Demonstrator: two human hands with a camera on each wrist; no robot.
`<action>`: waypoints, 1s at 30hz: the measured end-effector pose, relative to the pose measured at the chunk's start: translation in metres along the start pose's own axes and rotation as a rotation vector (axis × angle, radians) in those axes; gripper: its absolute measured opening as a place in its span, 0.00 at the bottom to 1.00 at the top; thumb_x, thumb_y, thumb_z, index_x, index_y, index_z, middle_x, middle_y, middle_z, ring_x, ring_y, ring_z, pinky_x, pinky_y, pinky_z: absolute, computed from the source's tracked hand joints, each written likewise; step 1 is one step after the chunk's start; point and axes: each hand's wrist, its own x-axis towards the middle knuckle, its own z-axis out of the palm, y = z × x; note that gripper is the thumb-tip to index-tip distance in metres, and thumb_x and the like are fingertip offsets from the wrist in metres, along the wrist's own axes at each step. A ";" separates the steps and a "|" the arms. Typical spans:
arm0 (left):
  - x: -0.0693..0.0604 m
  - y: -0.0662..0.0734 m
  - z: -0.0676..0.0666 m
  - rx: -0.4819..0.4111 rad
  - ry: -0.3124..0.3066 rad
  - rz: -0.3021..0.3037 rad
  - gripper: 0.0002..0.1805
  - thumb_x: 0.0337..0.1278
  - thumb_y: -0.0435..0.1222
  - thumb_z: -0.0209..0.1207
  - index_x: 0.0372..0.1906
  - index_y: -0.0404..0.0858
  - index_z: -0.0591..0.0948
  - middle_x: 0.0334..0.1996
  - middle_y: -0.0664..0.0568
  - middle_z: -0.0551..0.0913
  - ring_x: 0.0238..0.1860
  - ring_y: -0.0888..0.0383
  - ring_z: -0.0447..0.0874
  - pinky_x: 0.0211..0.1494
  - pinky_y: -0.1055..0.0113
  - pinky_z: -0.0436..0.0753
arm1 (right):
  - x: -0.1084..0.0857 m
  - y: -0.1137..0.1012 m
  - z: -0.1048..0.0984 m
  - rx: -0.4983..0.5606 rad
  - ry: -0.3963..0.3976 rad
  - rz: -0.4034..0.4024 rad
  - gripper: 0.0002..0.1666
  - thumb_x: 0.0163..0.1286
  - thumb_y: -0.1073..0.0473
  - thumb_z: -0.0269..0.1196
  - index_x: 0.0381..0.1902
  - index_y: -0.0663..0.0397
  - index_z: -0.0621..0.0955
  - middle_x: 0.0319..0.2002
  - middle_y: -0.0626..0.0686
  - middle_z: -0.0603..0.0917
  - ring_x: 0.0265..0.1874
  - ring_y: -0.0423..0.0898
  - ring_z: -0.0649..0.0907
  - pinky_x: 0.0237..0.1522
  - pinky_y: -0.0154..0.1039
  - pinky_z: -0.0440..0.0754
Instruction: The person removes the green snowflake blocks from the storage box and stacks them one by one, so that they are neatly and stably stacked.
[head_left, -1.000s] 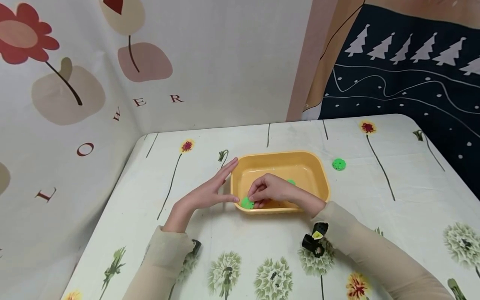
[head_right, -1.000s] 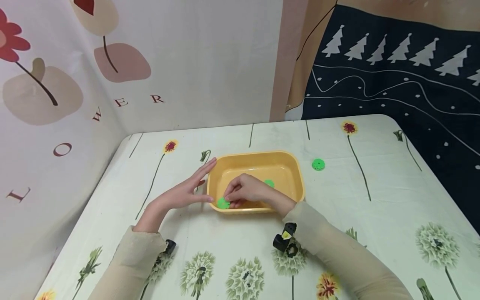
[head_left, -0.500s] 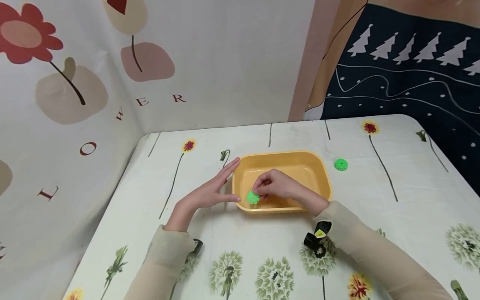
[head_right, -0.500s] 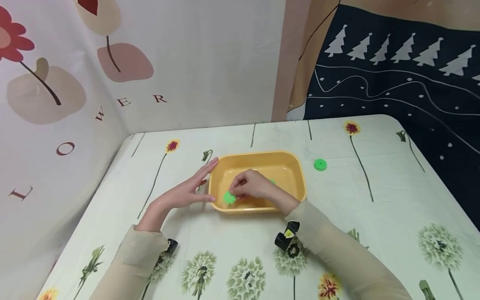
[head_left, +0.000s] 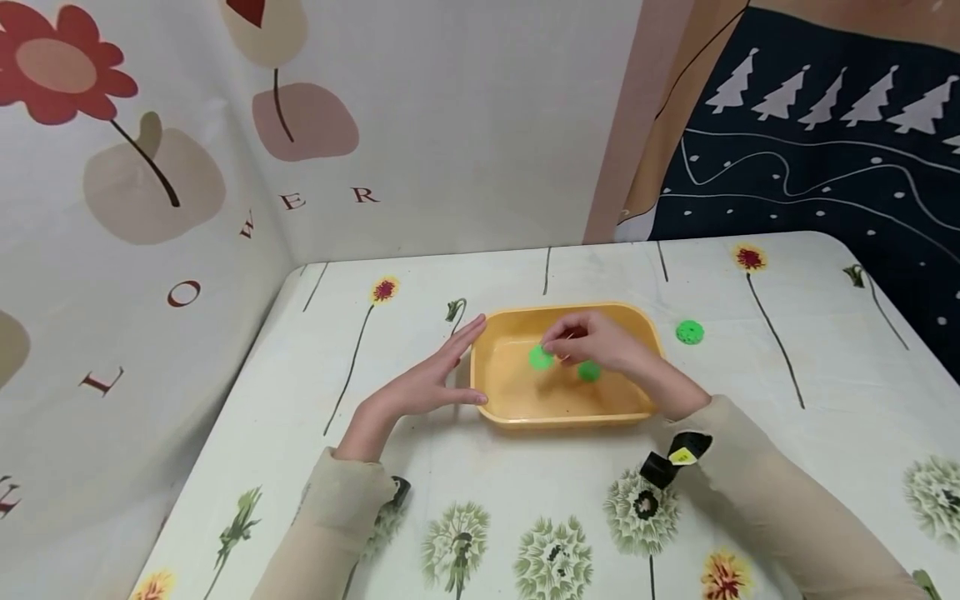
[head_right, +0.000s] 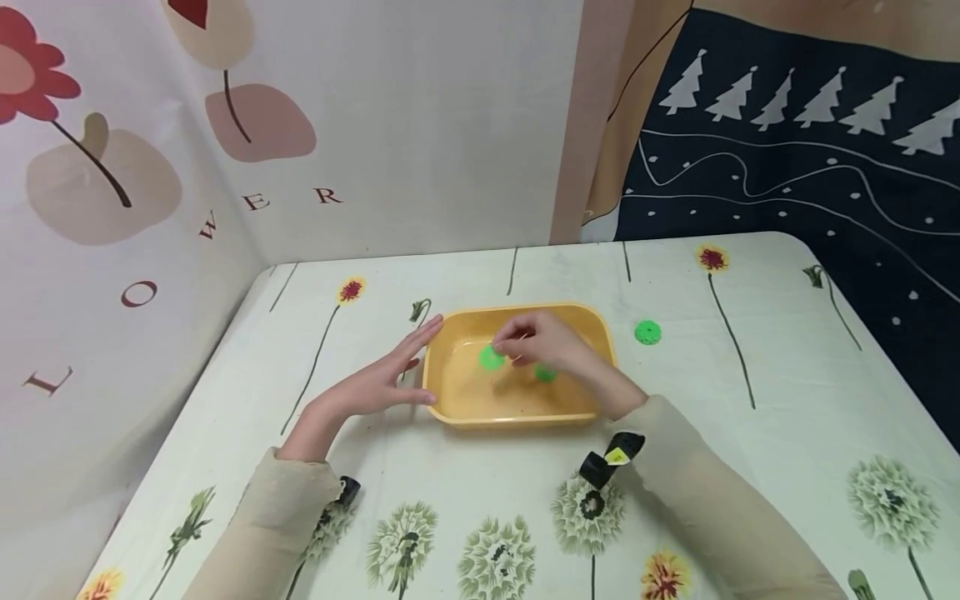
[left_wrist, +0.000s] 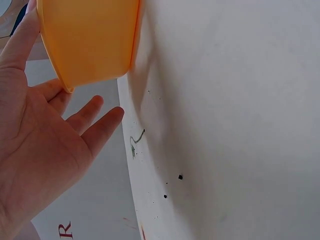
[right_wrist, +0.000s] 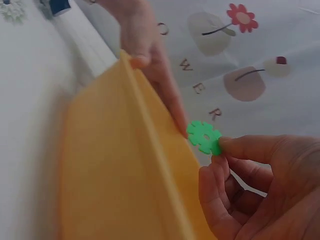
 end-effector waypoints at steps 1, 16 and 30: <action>0.000 0.000 0.000 0.001 0.000 0.001 0.60 0.55 0.42 0.71 0.82 0.50 0.41 0.82 0.62 0.34 0.83 0.53 0.36 0.80 0.44 0.56 | -0.003 -0.001 -0.006 -0.001 0.012 -0.003 0.13 0.71 0.62 0.63 0.46 0.69 0.82 0.34 0.50 0.85 0.35 0.46 0.86 0.45 0.44 0.89; 0.001 -0.003 0.001 0.010 0.002 0.022 0.60 0.55 0.41 0.71 0.82 0.47 0.41 0.82 0.60 0.34 0.82 0.54 0.36 0.80 0.46 0.57 | -0.059 0.012 -0.103 -0.112 0.316 0.112 0.24 0.72 0.49 0.63 0.55 0.62 0.79 0.32 0.30 0.83 0.35 0.32 0.85 0.41 0.25 0.85; 0.001 -0.003 0.001 0.013 0.003 0.020 0.60 0.55 0.42 0.71 0.82 0.48 0.41 0.82 0.61 0.34 0.82 0.54 0.36 0.80 0.46 0.57 | -0.073 0.087 -0.147 0.038 0.431 0.224 0.13 0.70 0.47 0.65 0.47 0.46 0.82 0.31 0.27 0.83 0.33 0.26 0.84 0.39 0.23 0.85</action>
